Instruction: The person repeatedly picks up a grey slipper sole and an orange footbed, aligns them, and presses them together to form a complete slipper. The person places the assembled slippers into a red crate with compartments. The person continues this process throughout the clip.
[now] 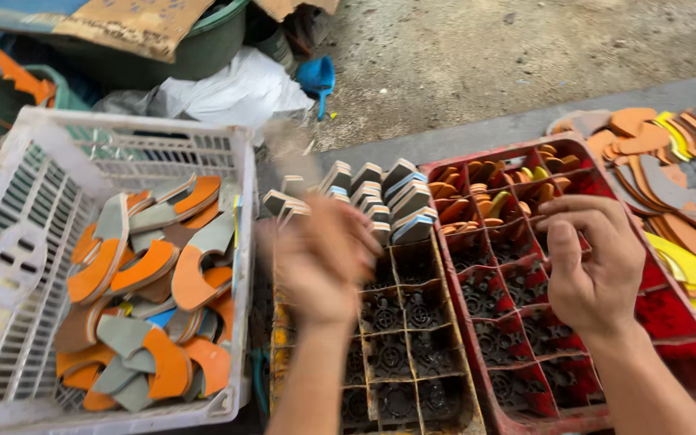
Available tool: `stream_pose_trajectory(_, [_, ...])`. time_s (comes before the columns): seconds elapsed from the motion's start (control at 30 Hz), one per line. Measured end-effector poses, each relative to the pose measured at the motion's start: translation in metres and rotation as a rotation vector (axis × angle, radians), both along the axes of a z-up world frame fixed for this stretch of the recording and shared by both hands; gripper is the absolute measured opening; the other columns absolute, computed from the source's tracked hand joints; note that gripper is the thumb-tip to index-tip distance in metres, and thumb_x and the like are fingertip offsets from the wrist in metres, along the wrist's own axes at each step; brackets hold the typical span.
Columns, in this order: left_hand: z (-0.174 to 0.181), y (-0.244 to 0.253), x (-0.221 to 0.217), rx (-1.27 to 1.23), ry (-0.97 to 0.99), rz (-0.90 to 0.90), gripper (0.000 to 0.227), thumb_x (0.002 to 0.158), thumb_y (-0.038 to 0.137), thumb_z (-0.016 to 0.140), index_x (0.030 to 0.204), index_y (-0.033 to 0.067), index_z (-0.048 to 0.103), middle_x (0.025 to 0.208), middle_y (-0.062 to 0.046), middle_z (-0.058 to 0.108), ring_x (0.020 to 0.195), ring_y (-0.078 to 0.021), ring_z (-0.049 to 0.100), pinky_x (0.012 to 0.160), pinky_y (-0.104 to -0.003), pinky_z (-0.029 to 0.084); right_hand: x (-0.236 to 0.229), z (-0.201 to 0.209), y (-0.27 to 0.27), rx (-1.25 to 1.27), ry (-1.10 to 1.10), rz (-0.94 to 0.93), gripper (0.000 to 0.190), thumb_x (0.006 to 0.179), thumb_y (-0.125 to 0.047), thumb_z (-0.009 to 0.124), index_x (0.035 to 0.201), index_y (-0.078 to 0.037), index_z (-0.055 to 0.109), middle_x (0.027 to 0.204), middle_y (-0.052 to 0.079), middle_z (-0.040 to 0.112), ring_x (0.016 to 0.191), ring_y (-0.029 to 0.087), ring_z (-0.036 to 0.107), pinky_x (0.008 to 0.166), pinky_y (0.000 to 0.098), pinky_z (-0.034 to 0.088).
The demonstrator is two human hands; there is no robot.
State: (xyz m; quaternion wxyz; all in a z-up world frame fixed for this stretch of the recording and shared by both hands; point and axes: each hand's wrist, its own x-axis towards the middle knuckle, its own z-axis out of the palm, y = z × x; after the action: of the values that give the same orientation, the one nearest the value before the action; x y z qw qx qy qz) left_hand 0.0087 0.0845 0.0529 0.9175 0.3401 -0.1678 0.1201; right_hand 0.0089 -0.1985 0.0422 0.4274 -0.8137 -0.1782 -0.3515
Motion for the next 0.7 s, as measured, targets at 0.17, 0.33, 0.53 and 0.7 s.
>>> stream_pose_trajectory(0.17, [0.022,0.005,0.015,-0.455,0.657,0.254,0.064,0.089,0.063,0.038,0.121,0.0094,0.053,0.117,-0.022,0.066,0.108,-0.0308,0.067,0.080,-0.041,0.063,0.017,-0.017,-0.038,0.081,0.062,-0.197,0.024,0.116,-0.014,0.067,0.101,0.005,0.067,0.108,0.013,0.072,0.097,0.019,0.065,0.092,0.0295,0.053])
stream_pose_trajectory(0.33, [-0.014,-0.069,-0.004,0.379,0.404,-0.137,0.035,0.103,0.037,0.058,0.107,0.0025,0.062,0.100,-0.012,0.070,0.080,-0.0221,0.071,0.069,-0.034,0.057,0.046,-0.030,-0.056,0.183,0.349,-0.345,0.023,0.109,-0.021,0.073,0.109,0.002,0.071,0.098,0.011,0.071,0.086,0.020,0.067,0.079,0.0325,0.053])
stream_pose_trajectory(0.53, [-0.025,-0.081,-0.026,1.332,-0.111,0.284,0.035,0.099,0.029,0.066,0.074,0.0060,0.063,0.065,-0.008,0.063,0.055,-0.0236,0.062,0.050,-0.036,0.048,0.081,-0.054,-0.062,-0.201,0.467,-0.259,0.022,0.096,-0.018,0.073,0.114,-0.005,0.077,0.096,0.014,0.073,0.080,0.025,0.068,0.075,0.0385,0.054])
stream_pose_trajectory(0.7, [-0.025,-0.073,-0.015,1.554,-0.111,0.256,0.037,0.098,0.032,0.065,0.069,0.0085,0.063,0.062,-0.009,0.064,0.055,-0.0297,0.064,0.050,-0.042,0.050,0.100,-0.060,-0.073,-0.152,0.747,-0.354,0.024,0.097,-0.022,0.073,0.118,-0.011,0.078,0.090,0.019,0.073,0.079,0.032,0.069,0.076,0.0428,0.054])
